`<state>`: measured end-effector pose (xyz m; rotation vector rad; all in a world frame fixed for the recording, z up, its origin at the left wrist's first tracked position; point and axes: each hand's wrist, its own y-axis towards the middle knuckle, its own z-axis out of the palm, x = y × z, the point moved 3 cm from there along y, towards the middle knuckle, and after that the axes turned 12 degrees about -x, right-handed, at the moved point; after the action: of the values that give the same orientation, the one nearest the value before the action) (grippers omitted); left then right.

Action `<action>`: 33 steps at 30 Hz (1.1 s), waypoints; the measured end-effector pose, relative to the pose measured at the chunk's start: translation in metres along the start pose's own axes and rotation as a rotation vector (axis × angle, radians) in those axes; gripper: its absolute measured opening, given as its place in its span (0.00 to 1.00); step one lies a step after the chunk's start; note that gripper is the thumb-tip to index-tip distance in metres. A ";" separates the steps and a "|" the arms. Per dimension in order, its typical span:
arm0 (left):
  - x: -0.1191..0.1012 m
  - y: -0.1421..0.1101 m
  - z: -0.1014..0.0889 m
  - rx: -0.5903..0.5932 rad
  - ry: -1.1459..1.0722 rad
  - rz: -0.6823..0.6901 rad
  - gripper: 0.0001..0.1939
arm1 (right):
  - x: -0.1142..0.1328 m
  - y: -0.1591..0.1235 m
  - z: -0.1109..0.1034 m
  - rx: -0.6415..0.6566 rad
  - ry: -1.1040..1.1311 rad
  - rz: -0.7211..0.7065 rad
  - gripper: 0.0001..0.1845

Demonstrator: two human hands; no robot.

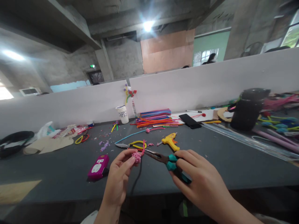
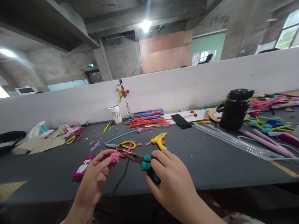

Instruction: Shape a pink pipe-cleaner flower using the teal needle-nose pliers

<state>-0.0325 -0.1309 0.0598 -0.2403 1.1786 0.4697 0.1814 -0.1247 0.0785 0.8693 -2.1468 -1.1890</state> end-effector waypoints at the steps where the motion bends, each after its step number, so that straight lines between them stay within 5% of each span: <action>1: 0.000 0.000 0.000 0.002 0.002 0.001 0.08 | -0.001 0.001 -0.001 0.006 0.011 0.011 0.07; 18: 0.001 0.000 0.002 0.012 0.113 0.035 0.08 | 0.000 -0.002 0.007 0.014 -0.069 -0.126 0.05; 33: 0.001 -0.002 0.001 0.044 0.139 0.080 0.06 | 0.001 -0.007 0.012 0.047 -0.047 -0.067 0.05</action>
<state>-0.0309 -0.1317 0.0593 -0.1904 1.3365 0.5029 0.1741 -0.1222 0.0672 0.9492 -2.2068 -1.2073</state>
